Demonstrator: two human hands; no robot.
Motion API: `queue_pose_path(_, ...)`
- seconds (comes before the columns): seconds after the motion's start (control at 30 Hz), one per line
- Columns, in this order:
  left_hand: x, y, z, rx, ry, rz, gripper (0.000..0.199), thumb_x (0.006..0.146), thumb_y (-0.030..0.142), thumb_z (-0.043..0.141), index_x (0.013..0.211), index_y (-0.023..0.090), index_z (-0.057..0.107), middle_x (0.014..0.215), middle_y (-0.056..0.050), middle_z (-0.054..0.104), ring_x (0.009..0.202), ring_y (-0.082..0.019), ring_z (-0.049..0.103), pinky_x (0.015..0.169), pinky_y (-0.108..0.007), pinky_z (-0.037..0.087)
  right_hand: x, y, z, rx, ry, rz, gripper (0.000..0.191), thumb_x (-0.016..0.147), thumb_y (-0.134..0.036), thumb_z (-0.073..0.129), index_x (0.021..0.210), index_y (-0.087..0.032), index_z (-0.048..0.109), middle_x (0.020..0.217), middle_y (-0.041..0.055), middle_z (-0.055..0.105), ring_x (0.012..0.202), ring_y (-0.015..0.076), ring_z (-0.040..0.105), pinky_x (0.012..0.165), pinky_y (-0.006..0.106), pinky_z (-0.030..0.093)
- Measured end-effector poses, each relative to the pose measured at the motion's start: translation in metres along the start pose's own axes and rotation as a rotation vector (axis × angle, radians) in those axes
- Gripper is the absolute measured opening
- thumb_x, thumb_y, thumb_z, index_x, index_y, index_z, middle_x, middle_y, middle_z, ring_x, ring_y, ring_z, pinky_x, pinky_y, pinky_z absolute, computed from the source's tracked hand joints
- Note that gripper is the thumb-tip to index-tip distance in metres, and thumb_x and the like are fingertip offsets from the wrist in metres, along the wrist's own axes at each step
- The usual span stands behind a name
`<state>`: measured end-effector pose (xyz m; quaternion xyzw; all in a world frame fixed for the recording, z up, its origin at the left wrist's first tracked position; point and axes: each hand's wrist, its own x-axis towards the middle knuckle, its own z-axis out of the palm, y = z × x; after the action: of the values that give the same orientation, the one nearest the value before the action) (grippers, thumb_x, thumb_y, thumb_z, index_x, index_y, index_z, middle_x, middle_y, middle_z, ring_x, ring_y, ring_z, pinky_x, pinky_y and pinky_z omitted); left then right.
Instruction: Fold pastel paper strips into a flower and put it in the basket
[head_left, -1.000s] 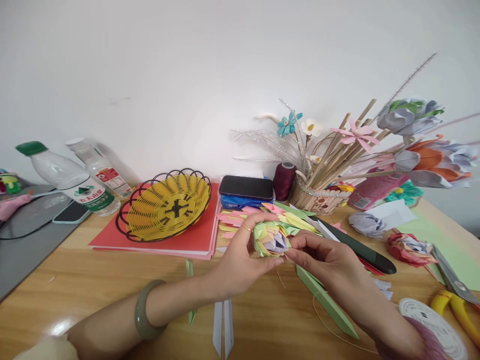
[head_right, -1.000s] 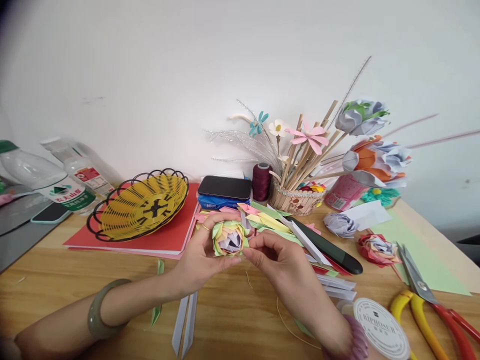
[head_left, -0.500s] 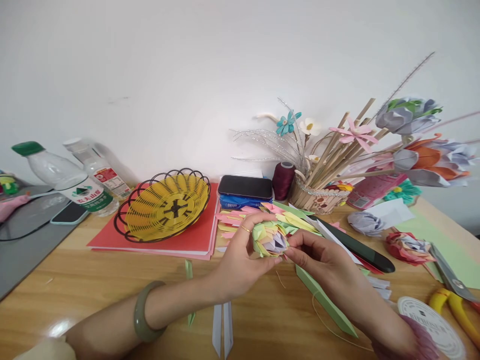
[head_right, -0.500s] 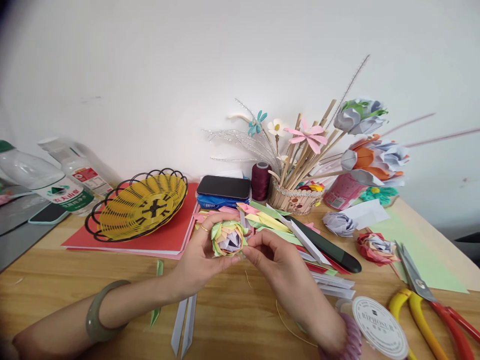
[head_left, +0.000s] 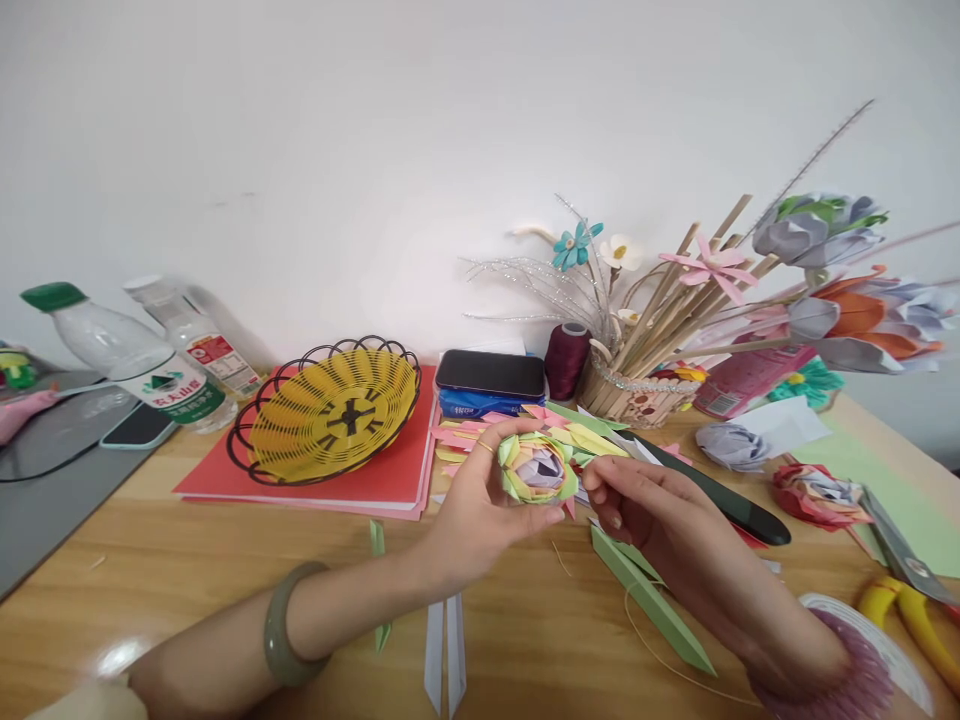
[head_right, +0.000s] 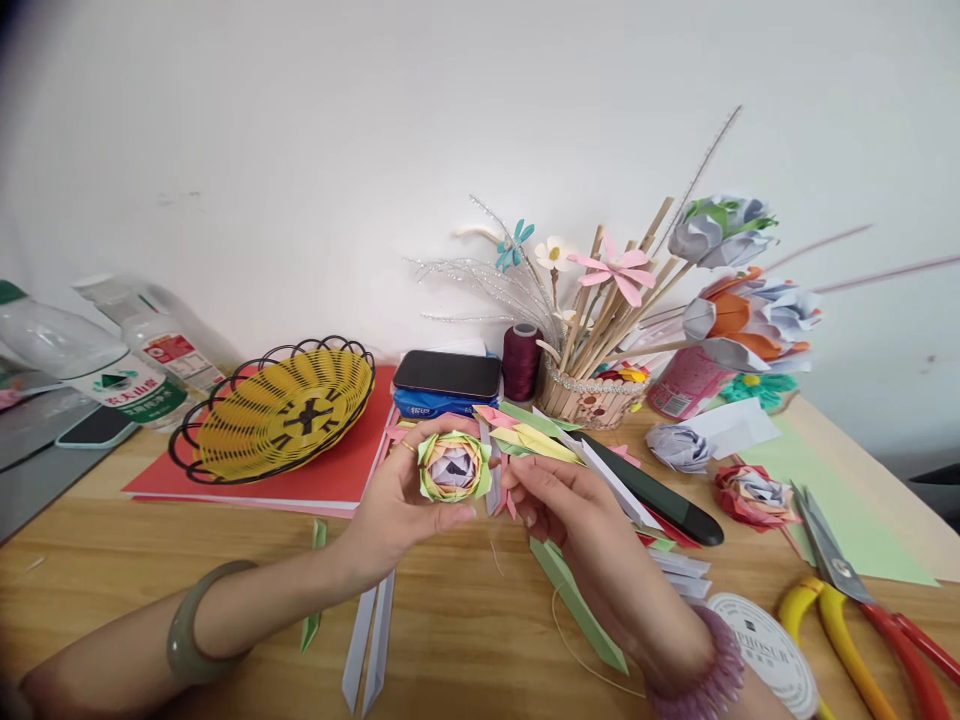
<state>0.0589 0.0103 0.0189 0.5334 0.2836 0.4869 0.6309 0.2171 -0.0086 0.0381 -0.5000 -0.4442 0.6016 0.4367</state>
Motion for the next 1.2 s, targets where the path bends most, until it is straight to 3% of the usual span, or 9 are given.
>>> queue_pose_path(0.1, -0.001, -0.002, -0.001, 0.037, -0.015, 0.011, 0.050, 0.062, 0.016, 0.070, 0.105, 0.020, 0.045, 0.106, -0.005, 0.053, 0.096, -0.018, 0.054, 0.082, -0.030, 0.043, -0.002, -0.001, 0.002, -0.162, 0.022, -0.024, 0.034, 0.072, -0.048, 0.058, 0.059, -0.017, 0.053, 0.057, -0.0019, 0.047, 0.051, 0.0097, 0.037, 0.048, 0.023, 0.030)
queue_pose_path(0.27, -0.003, -0.005, -0.002, 0.092, -0.037, -0.005, 0.048, 0.065, 0.015, 0.067, 0.107, 0.023, 0.044, 0.104, -0.004, 0.054, 0.095, -0.017, 0.054, 0.082, -0.029, 0.043, -0.001, -0.001, 0.002, -0.277, 0.031, -0.003, 0.025, 0.068, -0.045, 0.063, 0.072, -0.020, 0.063, 0.076, 0.0005, 0.062, 0.066, 0.0139, 0.051, 0.059, 0.024, 0.037)
queue_pose_path(0.5, 0.000, -0.003, -0.001, 0.020, -0.015, -0.023, 0.051, 0.060, 0.016, 0.071, 0.104, 0.021, 0.046, 0.102, -0.003, 0.055, 0.093, -0.016, 0.055, 0.082, -0.030, 0.042, -0.001, -0.001, 0.001, -0.191, 0.015, 0.029, 0.029, 0.069, -0.044, 0.062, 0.060, -0.016, 0.058, 0.053, -0.0046, 0.043, 0.048, 0.0067, 0.029, 0.044, 0.022, 0.023)
queue_pose_path(0.73, 0.000, -0.005, -0.002, -0.135, 0.034, -0.142, 0.056, 0.056, 0.017, 0.075, 0.104, 0.020, 0.047, 0.093, -0.002, 0.060, 0.088, -0.017, 0.058, 0.082, -0.032, 0.042, -0.002, -0.001, 0.000, -0.086, 0.014, 0.015, 0.036, 0.075, -0.046, 0.054, 0.057, -0.015, 0.054, 0.054, -0.0028, 0.043, 0.048, 0.0069, 0.032, 0.045, 0.022, 0.023)
queue_pose_path(0.83, 0.000, -0.006, -0.001, -0.202, 0.047, -0.189, 0.056, 0.054, 0.017, 0.076, 0.103, 0.020, 0.048, 0.096, -0.003, 0.061, 0.089, -0.018, 0.058, 0.081, -0.032, 0.043, -0.004, 0.000, 0.000, -0.155, 0.051, -0.113, 0.035, 0.078, -0.043, 0.053, 0.055, -0.017, 0.050, 0.053, -0.0035, 0.040, 0.048, 0.0076, 0.032, 0.044, 0.023, 0.025)
queue_pose_path(1.07, 0.000, -0.003, 0.001, -0.294, 0.015, -0.237, 0.064, 0.052, 0.008, 0.075, 0.107, 0.022, 0.046, 0.102, -0.002, 0.057, 0.092, -0.014, 0.053, 0.078, -0.026, 0.043, -0.012, 0.005, 0.003, -0.598, 0.093, -0.654, 0.004, 0.079, -0.022, 0.056, 0.075, -0.022, 0.056, 0.071, -0.0010, 0.053, 0.061, 0.0108, 0.047, 0.051, 0.022, 0.038)
queue_pose_path(1.2, -0.002, -0.003, 0.002, -0.356, -0.063, -0.293, 0.068, 0.052, 0.005, 0.073, 0.111, 0.023, 0.045, 0.097, -0.003, 0.059, 0.087, -0.015, 0.055, 0.076, -0.029, 0.044, -0.010, 0.008, 0.004, -0.764, 0.147, -0.835, 0.010, 0.078, -0.013, 0.055, 0.083, -0.022, 0.055, 0.075, 0.0004, 0.054, 0.061, 0.0101, 0.048, 0.049, 0.022, 0.039)
